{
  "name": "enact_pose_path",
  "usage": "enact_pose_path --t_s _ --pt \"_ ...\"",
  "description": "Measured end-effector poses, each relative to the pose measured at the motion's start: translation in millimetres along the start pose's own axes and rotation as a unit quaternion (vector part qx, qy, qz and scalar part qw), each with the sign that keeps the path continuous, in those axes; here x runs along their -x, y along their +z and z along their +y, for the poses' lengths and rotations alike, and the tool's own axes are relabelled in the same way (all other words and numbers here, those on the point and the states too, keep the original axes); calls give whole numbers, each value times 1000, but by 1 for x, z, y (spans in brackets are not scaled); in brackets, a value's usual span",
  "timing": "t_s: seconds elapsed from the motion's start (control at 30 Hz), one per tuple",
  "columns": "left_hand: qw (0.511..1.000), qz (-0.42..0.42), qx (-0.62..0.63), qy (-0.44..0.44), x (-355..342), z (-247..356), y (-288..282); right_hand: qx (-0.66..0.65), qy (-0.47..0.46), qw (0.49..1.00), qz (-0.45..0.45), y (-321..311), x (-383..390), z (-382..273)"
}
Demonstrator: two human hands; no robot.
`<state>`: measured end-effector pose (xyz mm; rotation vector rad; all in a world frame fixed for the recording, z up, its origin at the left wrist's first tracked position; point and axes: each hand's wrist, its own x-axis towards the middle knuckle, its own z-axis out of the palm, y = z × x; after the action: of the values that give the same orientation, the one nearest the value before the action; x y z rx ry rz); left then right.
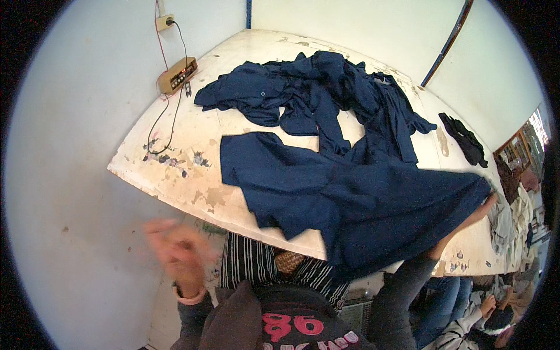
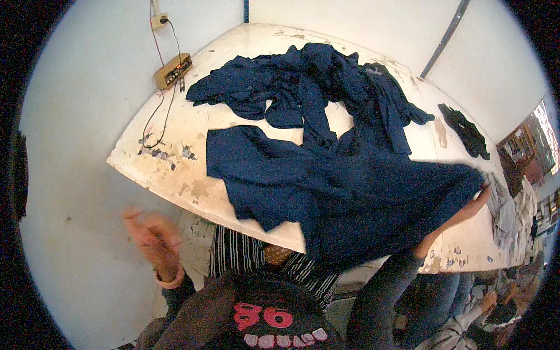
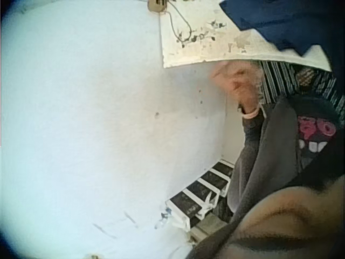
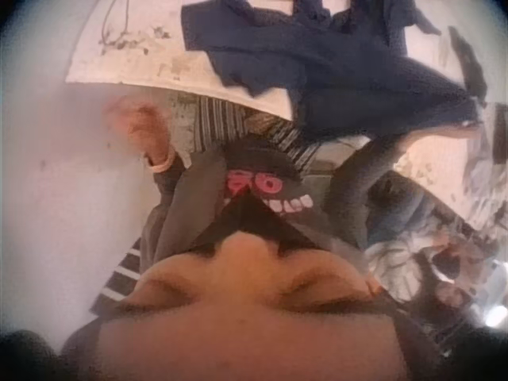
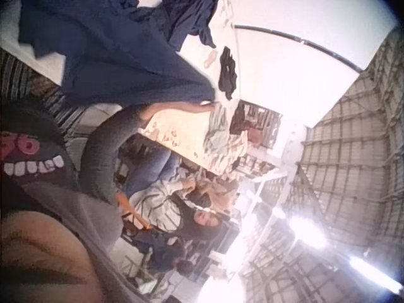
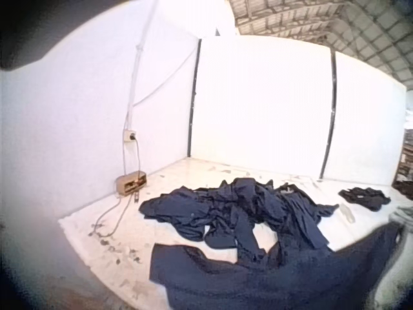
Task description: The person uses a small blade to cut a dark blue garment laid on a table, repeatedly lifting and repositioning sections to access seams and edges. The person then cuts a black garment in a similar manner, handling each piece one at a time.
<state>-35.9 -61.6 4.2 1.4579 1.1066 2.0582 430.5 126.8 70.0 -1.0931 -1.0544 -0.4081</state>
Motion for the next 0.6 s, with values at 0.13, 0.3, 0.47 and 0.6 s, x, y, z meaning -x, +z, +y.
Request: enact_pose_path --t_s 0.13,0.3,0.47,0.6 --pt "923 -370 -84 -56 8 -23 81 -69 -110 991 19 112 -38 -86" --pt "878 -447 -155 -72 35 -88 137 -83 -190 943 -262 235 -46 -153" --pt "965 -122 46 -227 2 -97 53 -53 -227 804 -547 238 0 -171" --pt "974 -7 -161 -161 9 -81 19 -185 -80 763 -614 191 25 -133"
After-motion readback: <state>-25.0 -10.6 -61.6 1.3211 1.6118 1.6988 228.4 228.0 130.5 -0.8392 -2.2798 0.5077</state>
